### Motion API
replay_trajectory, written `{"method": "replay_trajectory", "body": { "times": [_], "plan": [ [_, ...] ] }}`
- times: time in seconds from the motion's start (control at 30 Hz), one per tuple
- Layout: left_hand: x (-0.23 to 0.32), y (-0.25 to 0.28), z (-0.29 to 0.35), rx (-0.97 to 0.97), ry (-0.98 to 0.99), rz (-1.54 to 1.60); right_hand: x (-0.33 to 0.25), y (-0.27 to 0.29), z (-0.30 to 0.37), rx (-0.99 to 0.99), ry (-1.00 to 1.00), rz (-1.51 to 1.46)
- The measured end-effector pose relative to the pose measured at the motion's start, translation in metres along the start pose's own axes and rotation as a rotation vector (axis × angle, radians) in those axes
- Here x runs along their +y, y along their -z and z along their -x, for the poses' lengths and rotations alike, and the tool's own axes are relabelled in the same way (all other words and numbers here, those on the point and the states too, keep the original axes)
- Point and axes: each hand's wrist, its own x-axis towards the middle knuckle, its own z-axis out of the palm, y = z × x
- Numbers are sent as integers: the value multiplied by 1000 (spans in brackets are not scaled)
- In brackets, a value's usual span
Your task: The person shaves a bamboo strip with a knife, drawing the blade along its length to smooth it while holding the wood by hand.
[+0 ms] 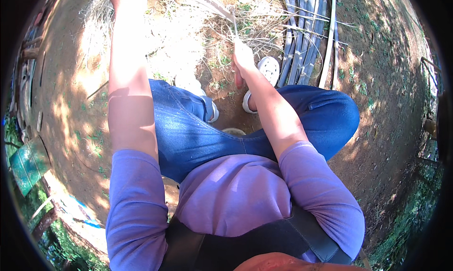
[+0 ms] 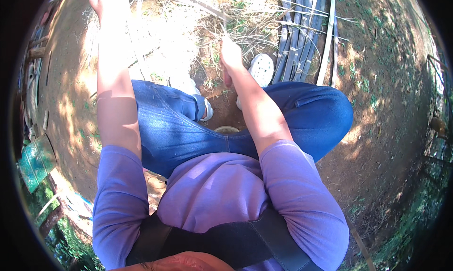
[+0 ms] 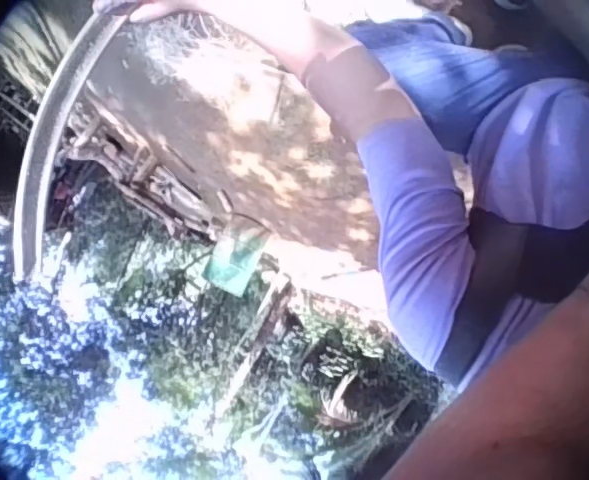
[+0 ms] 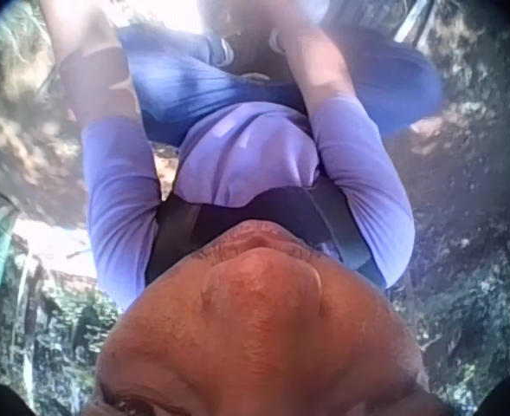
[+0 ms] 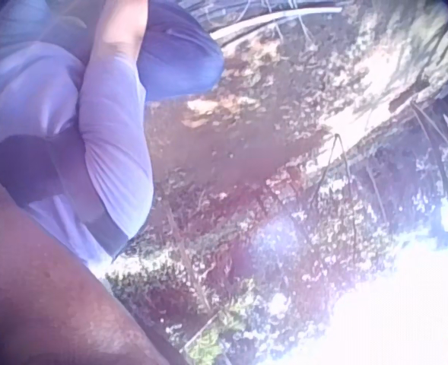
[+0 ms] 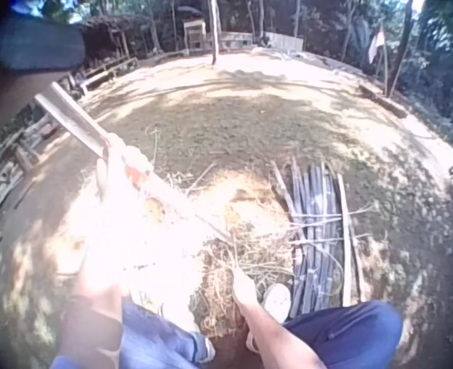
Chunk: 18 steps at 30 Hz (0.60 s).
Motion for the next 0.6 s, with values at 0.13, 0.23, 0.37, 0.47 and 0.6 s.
{"method": "replay_trajectory", "body": {
  "times": [0.13,0.23,0.37,0.47,0.6],
  "plan": [
    [0,3,1,-20,-6,-1,52,36,-17,-4,-231,80],
    [-3,-4,1,-22,6,-8,18,0,-9,57,-208,-181],
    [-6,-1,-2,-20,0,-30,-54,-26,24,-65,-4,-265],
    [-5,-1,-4,-18,-3,-31,-72,-34,34,-164,275,-115],
    [3,-3,-5,-20,-18,-45,-32,-28,7,-83,140,-188]
  ]
}}
